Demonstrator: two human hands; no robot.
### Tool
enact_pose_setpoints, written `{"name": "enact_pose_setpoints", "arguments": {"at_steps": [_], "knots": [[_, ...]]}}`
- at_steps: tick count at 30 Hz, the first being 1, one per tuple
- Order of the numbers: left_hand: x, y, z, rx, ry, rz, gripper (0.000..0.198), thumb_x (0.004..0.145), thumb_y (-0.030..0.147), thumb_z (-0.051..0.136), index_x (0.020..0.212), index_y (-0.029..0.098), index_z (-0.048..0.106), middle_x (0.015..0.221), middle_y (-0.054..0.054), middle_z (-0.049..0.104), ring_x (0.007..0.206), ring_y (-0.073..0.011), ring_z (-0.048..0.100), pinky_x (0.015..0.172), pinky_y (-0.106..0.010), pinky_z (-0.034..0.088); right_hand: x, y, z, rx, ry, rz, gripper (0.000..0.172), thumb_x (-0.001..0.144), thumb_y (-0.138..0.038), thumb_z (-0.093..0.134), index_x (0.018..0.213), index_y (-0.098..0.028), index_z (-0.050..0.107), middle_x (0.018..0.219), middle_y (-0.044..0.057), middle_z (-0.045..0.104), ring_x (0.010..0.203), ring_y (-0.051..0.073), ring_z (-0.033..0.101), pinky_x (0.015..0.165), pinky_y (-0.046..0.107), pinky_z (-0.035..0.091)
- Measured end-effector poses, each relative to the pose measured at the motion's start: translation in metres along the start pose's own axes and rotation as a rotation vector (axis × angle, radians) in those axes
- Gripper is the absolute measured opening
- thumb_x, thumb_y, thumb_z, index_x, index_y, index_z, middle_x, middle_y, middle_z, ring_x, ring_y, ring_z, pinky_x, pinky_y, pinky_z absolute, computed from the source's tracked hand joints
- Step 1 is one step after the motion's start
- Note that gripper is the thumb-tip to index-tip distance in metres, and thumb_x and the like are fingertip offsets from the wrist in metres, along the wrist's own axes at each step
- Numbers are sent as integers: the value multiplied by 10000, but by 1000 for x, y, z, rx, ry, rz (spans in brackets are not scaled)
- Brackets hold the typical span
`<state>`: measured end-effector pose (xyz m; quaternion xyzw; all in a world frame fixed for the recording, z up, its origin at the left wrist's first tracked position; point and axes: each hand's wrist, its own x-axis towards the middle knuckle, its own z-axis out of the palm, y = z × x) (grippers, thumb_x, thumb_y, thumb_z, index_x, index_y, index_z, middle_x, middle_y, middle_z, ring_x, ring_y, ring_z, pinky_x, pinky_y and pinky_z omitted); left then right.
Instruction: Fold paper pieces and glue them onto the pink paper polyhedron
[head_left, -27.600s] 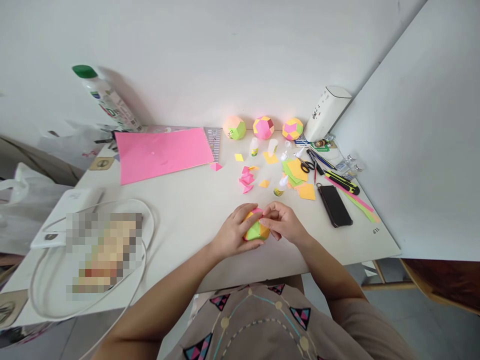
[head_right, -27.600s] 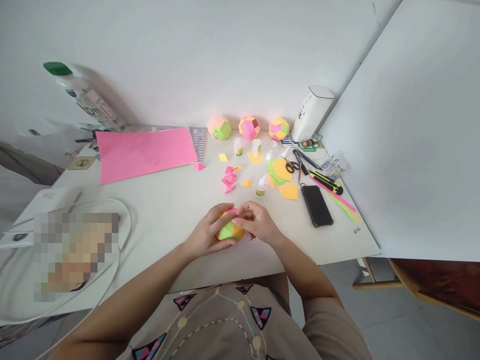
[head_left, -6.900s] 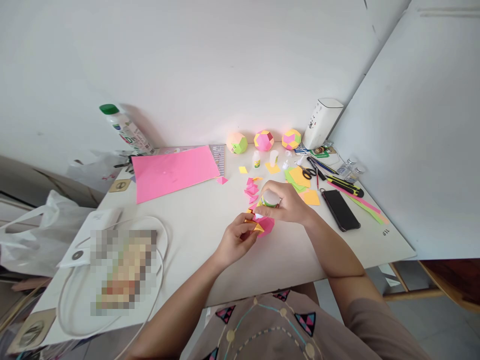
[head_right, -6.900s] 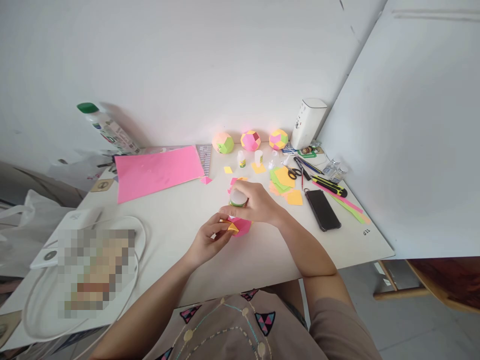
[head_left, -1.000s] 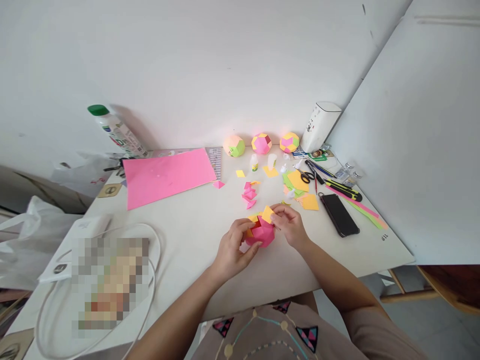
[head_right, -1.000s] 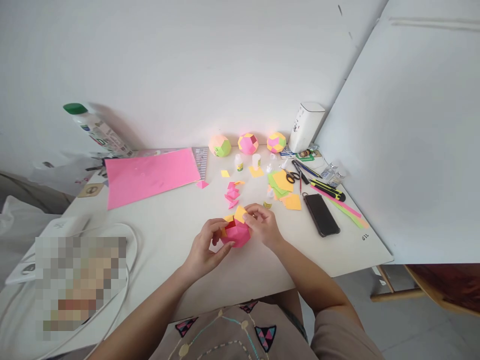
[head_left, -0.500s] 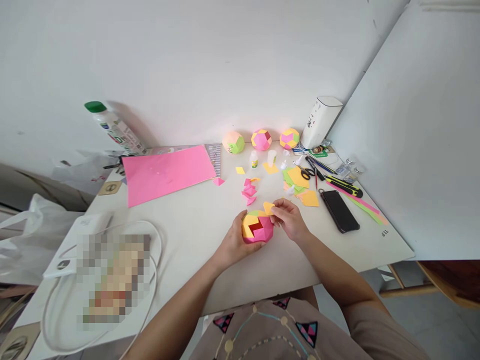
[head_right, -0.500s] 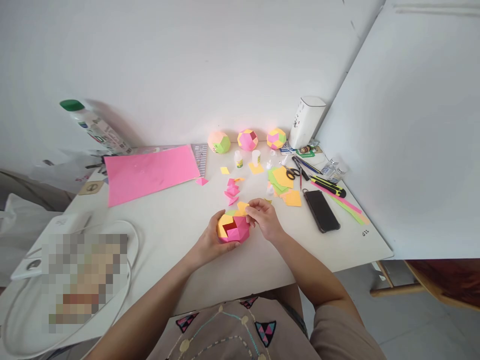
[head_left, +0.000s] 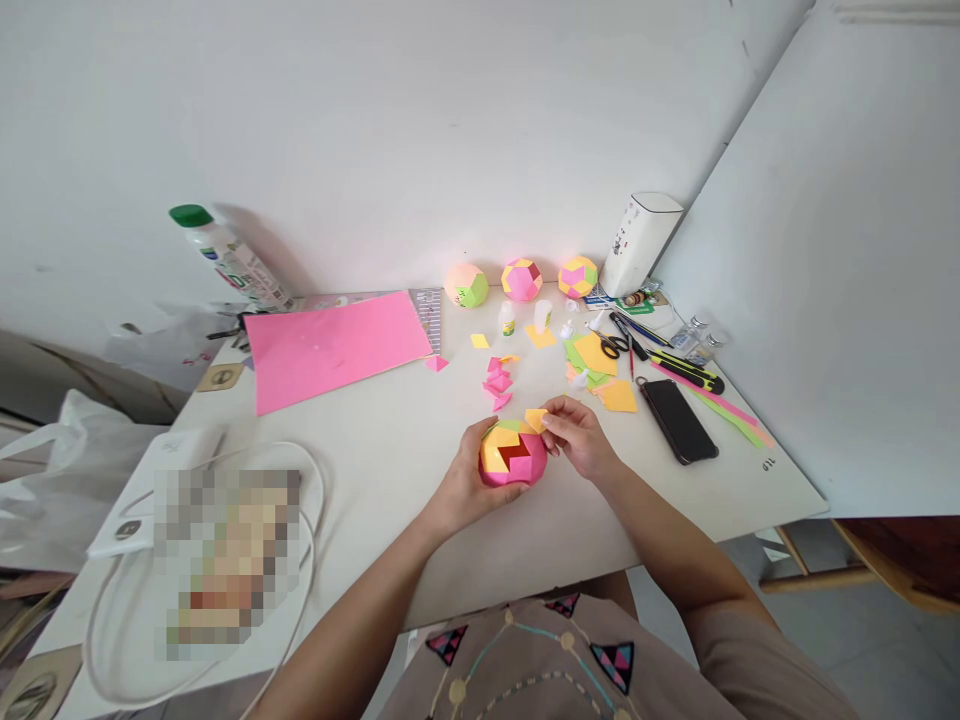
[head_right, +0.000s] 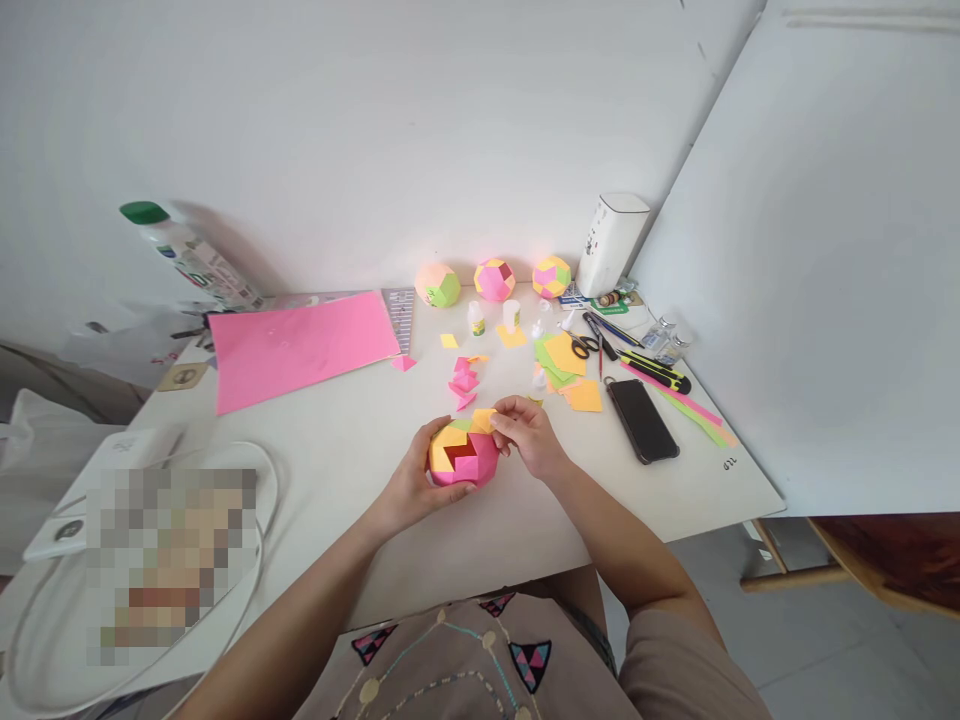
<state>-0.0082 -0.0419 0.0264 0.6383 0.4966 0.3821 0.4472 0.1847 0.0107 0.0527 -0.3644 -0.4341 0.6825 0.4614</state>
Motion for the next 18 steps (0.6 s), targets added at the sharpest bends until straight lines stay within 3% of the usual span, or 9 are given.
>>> {"name": "enact_pose_setpoints", "arguments": {"at_steps": [8,18], "knots": [[-1,7,-1,-52,-31,-4,809,664,409,757,1315,232,312,1258,-107,450,1097,-261,531,889,-415,494,0,0,0,-4,20,3,224,687,-333,737,758,-186,583,460,-62,537,409,77,445,393,209,311],[1,1,-2,145,4,120,760,691,365,744,1312,261,319,1322,-100,392,1229,-277,433,997,-438,431,1,2,-4,-73,-40,-1,161,750,-316,665,760,-186,572,437,-66,515,386,67,387,403,209,266]]}}
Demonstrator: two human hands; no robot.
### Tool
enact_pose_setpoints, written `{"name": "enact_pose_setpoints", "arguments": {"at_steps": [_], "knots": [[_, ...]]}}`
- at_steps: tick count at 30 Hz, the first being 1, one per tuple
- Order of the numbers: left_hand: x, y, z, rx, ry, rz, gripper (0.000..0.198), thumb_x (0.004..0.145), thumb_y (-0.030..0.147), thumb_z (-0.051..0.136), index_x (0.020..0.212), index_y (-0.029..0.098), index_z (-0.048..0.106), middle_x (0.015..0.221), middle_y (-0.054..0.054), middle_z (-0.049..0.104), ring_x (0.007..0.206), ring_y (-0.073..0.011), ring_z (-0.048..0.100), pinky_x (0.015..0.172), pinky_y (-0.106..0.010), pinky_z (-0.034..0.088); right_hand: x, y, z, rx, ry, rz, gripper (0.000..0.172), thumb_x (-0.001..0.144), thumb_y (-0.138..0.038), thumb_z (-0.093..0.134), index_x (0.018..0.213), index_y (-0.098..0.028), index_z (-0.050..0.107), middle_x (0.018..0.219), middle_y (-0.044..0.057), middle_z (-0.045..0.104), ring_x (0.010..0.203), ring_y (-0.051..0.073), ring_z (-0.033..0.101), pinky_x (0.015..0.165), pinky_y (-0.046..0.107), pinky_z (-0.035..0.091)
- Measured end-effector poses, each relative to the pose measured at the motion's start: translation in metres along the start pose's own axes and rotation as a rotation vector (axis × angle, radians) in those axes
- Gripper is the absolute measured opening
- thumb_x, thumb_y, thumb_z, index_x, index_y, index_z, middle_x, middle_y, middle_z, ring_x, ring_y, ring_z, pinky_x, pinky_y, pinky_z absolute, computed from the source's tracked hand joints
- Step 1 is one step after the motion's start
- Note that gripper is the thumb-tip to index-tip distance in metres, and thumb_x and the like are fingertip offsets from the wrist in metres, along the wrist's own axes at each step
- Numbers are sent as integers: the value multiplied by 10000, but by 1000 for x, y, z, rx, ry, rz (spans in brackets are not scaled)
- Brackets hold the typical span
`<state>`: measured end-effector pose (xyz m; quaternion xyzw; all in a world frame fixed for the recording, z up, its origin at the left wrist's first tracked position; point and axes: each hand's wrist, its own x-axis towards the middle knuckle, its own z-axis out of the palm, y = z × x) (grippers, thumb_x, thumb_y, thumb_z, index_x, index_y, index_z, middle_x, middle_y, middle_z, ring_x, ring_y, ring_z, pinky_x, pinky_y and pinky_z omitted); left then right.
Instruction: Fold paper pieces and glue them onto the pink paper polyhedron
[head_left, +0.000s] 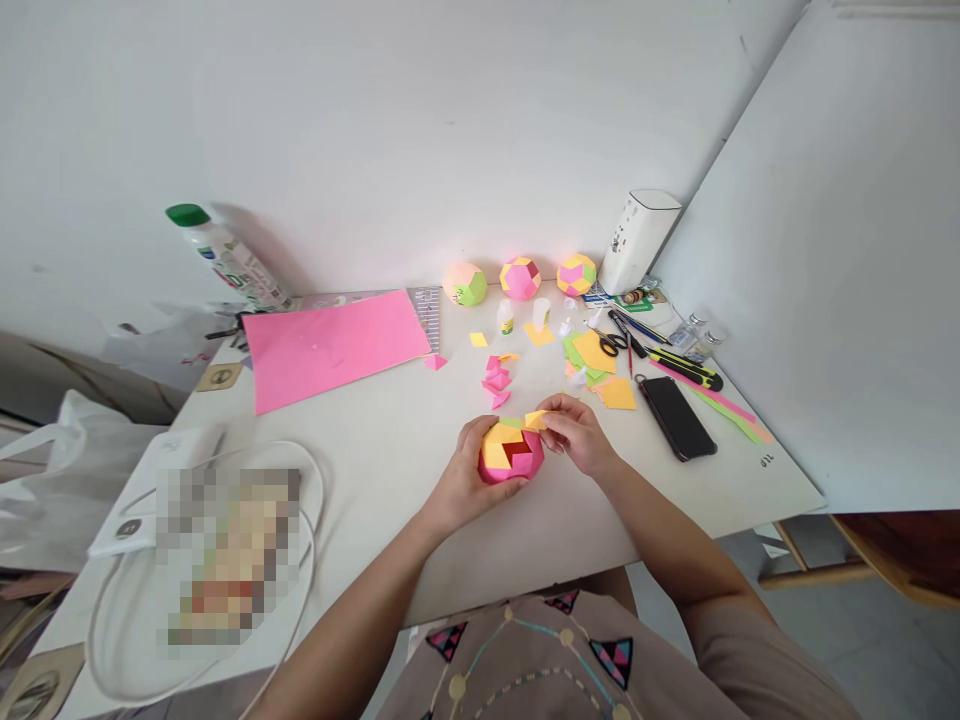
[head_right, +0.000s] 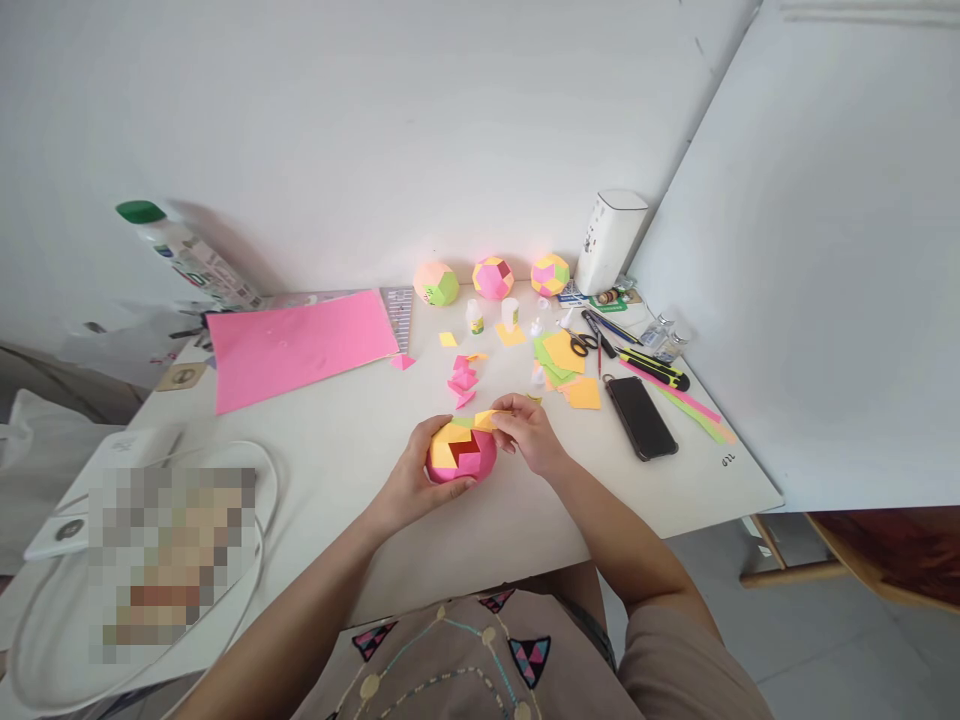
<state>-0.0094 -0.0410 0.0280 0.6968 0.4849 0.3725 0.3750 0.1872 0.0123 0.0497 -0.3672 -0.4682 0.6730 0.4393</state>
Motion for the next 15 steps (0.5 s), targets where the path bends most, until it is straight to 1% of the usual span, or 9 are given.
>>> {"name": "enact_pose_setpoints", "arguments": {"at_steps": [4,7,11,15], "knots": [[1,0,0,44,22,5,754,701,374,732,1316,258,312,1329,-109,381,1237,-284,430,1016,-458,413,0,2,0,-60,5,-16,220,752,-376,688,763,-179,588,452,-64,505,392,64,382,393,208,258],[1,0,-1,51,7,4,755,707,376,727,1322,259,306,1334,-109,378,1250,-281,416,1030,-453,404,0,1,1,-129,0,-37,226,747,-382,701,754,-176,607,475,-61,503,406,63,398,395,206,271],[1,1,-1,43,-21,-9,740,710,384,723,1318,260,318,1326,-105,385,1240,-281,426,1026,-455,410,-2,-1,3,-202,-21,-52,208,730,-366,717,744,-174,636,559,-34,561,448,69,445,405,210,311],[0,2,-2,20,-38,-41,736,711,385,720,1321,255,329,1326,-104,392,1241,-280,431,1015,-439,426,-2,-2,4,-210,-16,-73,198,707,-355,733,778,-181,668,622,-23,587,475,68,449,442,221,366]]}}
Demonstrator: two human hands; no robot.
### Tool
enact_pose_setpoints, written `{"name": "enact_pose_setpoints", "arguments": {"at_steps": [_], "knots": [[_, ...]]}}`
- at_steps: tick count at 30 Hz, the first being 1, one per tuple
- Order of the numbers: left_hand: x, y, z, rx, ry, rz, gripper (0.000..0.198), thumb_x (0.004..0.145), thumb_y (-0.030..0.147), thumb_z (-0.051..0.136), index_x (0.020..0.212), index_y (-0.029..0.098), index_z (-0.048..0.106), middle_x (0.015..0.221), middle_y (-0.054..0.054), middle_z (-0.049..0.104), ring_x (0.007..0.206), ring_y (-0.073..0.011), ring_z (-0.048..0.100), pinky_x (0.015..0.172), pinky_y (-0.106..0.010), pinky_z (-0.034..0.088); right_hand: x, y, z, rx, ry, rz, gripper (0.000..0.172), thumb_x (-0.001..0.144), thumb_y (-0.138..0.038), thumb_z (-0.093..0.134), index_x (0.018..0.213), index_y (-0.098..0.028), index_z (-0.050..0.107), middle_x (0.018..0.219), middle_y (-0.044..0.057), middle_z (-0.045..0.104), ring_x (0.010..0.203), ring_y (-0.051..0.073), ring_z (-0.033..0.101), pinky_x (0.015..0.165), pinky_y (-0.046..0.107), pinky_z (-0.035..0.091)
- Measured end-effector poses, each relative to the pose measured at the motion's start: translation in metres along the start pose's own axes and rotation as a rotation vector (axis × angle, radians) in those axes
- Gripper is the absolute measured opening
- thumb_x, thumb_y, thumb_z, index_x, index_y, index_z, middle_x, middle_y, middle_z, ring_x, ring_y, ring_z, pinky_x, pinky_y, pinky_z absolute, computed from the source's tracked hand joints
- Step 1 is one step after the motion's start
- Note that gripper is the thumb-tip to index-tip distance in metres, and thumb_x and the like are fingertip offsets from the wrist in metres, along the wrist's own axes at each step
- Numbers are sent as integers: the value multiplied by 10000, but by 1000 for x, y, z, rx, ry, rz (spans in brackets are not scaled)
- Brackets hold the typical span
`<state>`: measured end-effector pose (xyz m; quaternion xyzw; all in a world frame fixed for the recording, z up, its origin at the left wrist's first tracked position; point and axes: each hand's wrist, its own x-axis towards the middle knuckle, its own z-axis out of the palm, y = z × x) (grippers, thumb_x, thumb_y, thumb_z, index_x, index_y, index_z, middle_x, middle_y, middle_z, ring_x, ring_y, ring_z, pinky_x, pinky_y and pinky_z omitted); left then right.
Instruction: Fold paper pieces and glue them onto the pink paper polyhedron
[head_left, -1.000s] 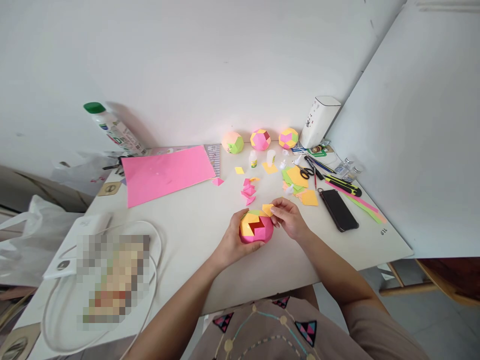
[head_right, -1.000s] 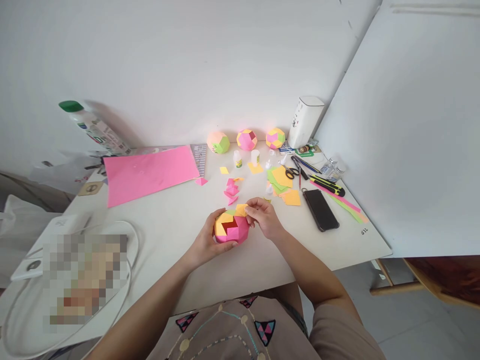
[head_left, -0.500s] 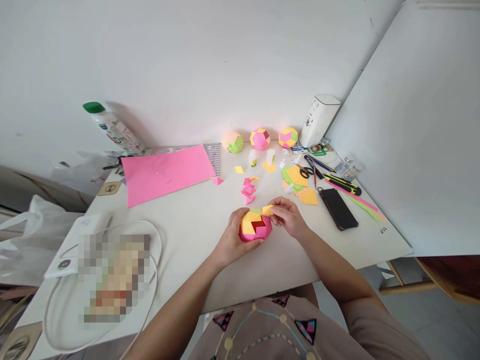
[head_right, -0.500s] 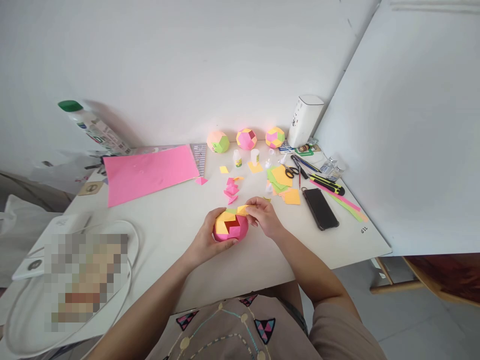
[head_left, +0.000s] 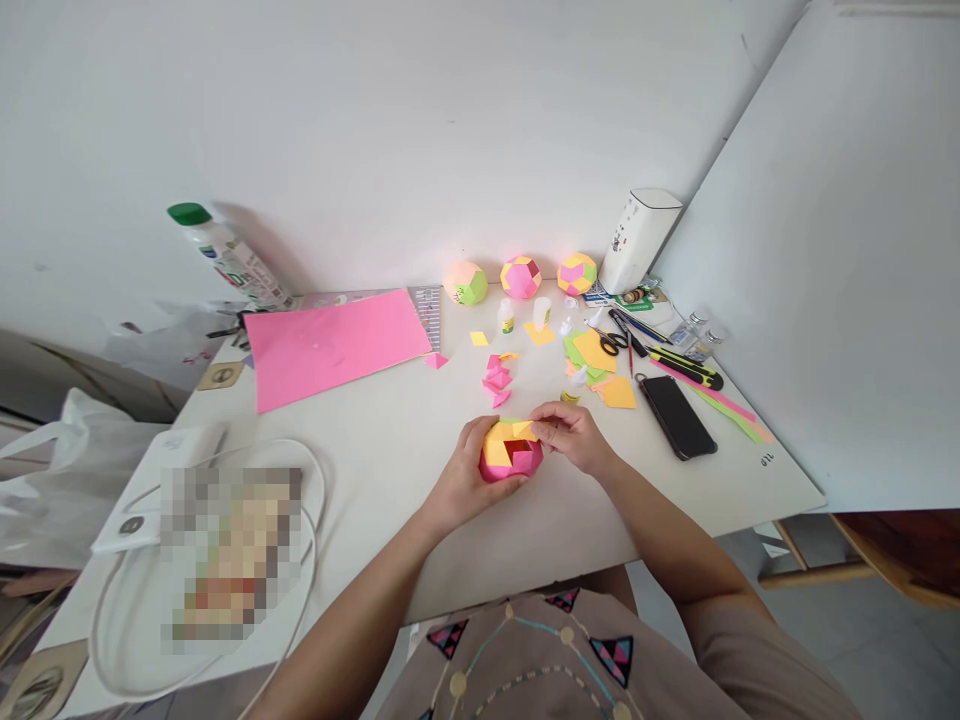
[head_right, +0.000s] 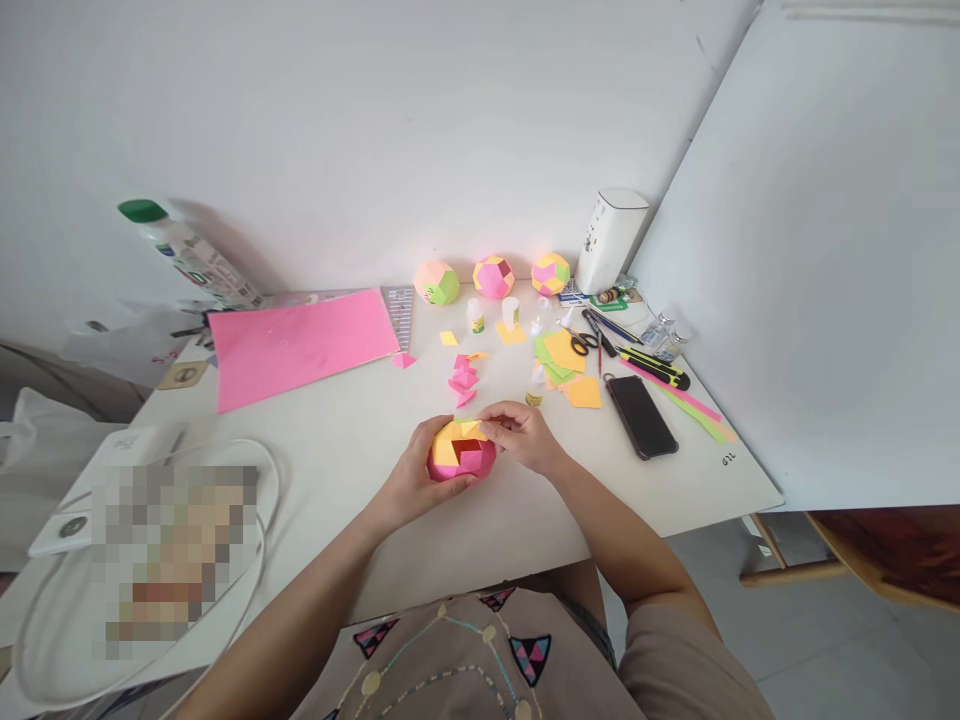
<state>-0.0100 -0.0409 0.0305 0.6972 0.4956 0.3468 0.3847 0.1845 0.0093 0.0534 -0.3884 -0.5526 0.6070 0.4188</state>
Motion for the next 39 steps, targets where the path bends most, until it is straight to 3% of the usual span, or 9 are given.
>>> {"name": "enact_pose_setpoints", "arguments": {"at_steps": [9,15,18,21,26,32,39], "knots": [[0,-1,-1,47,-42,-86,852,719,463,698,1400,230,243,1372,-134,380,1263,-304,425,1006,-463,430,0,-1,-1,-30,-70,-20,169,767,-347,682,766,-181,650,756,2,574,571,79,445,477,223,334],[-1,0,-1,21,-47,-50,807,714,431,708,1365,248,267,1356,-129,374,1248,-302,431,991,-464,436,1,0,-3,-63,-69,-100,123,761,-312,689,752,-193,661,814,15,558,681,110,484,551,243,377],[-1,4,-2,-32,10,-51,766,691,381,730,1309,237,301,1336,-130,371,1197,-285,464,949,-439,464,0,-1,-3,37,-66,-17,151,748,-331,702,734,-188,655,783,1,546,548,69,408,467,233,303],[-1,10,-5,-127,18,-134,694,687,356,731,1251,234,346,1236,-105,460,1059,-244,545,848,-399,512,0,-2,-4,135,-57,94,206,721,-359,729,710,-175,640,631,-30,515,453,45,331,420,224,233],[1,15,-12,-202,9,-175,599,682,379,734,1199,245,463,1261,-98,489,1123,-268,529,885,-410,501,1,-3,-7,243,-20,210,249,683,-368,768,716,-171,619,469,-66,490,391,54,376,373,199,276],[1,14,-13,-289,-26,-284,667,716,468,700,1293,254,441,1303,-103,488,1148,-276,532,867,-405,527,1,-6,-10,286,-96,257,270,668,-362,782,703,-167,599,559,-28,598,436,88,514,379,209,372],[0,16,-13,-323,-104,-335,716,723,487,685,1336,241,409,1302,-111,511,1135,-270,553,876,-400,525,2,-2,-7,261,-53,236,251,623,-314,813,653,-168,611,491,-63,521,400,45,387,379,189,283]]}}
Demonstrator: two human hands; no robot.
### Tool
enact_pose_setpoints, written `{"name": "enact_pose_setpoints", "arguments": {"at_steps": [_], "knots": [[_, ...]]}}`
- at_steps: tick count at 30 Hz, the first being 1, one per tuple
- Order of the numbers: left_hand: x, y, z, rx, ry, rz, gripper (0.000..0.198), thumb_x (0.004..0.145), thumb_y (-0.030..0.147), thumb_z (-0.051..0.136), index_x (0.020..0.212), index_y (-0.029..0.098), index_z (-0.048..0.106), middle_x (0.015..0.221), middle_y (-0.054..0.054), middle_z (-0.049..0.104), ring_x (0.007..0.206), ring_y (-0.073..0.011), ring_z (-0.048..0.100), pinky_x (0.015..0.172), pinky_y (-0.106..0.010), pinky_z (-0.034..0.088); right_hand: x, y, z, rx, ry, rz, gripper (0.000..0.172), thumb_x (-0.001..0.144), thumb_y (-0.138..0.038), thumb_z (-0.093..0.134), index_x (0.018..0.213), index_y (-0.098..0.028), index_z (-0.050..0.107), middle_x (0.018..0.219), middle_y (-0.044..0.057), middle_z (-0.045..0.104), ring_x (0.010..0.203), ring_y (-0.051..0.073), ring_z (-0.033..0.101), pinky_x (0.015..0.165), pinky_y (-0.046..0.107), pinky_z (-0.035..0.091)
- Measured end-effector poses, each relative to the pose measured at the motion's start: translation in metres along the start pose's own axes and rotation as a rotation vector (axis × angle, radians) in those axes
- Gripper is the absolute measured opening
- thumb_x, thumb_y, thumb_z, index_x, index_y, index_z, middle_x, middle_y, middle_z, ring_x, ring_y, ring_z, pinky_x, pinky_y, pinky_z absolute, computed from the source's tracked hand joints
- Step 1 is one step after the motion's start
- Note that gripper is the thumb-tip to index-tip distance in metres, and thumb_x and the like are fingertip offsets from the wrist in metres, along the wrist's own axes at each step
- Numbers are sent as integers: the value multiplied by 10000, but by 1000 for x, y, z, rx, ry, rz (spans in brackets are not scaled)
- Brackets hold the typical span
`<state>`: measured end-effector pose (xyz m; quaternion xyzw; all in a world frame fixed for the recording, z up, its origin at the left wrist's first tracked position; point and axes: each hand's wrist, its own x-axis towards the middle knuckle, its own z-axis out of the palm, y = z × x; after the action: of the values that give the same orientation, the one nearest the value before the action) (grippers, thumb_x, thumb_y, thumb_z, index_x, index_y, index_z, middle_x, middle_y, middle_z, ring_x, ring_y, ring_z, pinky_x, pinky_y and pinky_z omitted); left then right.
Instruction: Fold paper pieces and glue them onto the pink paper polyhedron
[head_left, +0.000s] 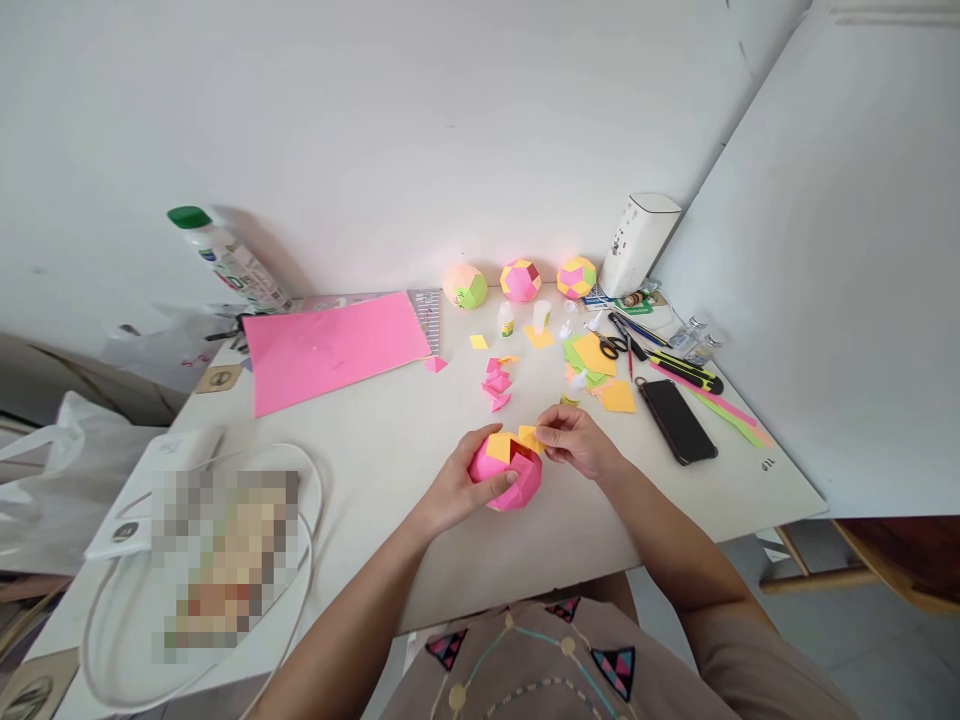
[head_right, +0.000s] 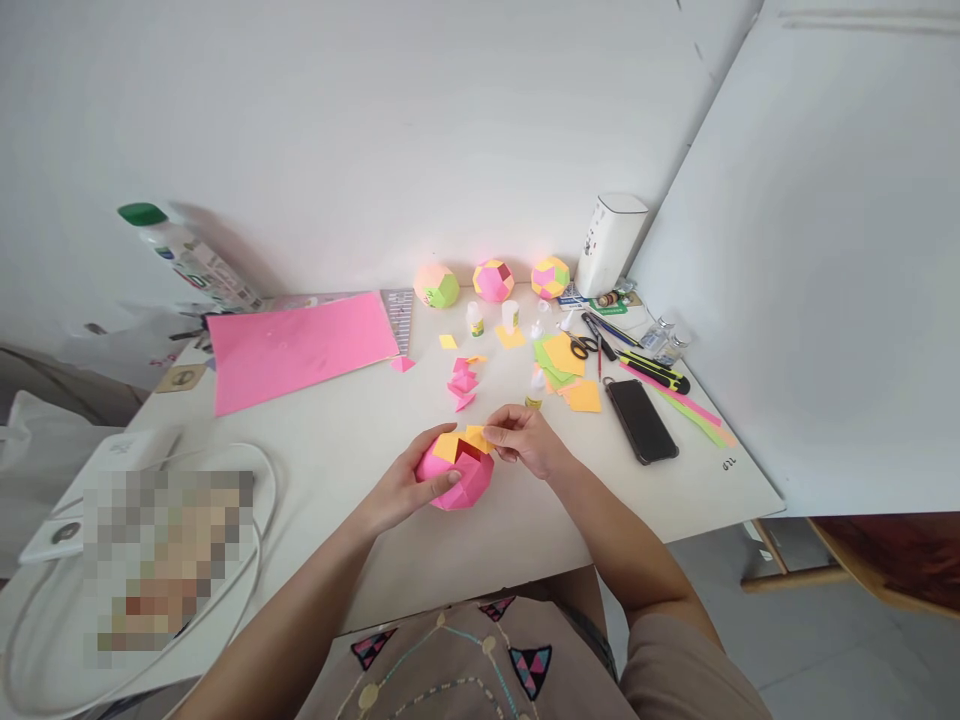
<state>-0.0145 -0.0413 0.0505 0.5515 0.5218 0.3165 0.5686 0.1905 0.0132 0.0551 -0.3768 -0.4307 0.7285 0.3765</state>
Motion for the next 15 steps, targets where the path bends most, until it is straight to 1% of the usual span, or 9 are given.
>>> {"name": "enact_pose_setpoints", "arguments": {"at_steps": [4,8,15], "knots": [[0,-1,1,-3,-15,6,719,723,482,683,1339,232,409,1294,-116,517,1128,-271,557,879,-400,525,-1,5,0,-47,-25,-29,230,656,-316,790,656,-167,615,502,-55,520,396,43,370,382,198,267],[-1,-2,1,9,-15,9,713,727,474,680,1337,232,400,1316,-112,492,1138,-268,549,883,-393,524,-1,7,0,-89,-43,-41,223,674,-319,777,665,-160,620,492,-55,507,387,42,358,379,203,246],[0,-1,2,3,-26,10,688,737,448,669,1333,236,397,1322,-107,475,1132,-273,540,874,-396,526,-5,1,2,-86,-61,-14,179,700,-278,755,653,-162,627,515,-45,540,377,33,360,381,208,224]]}}
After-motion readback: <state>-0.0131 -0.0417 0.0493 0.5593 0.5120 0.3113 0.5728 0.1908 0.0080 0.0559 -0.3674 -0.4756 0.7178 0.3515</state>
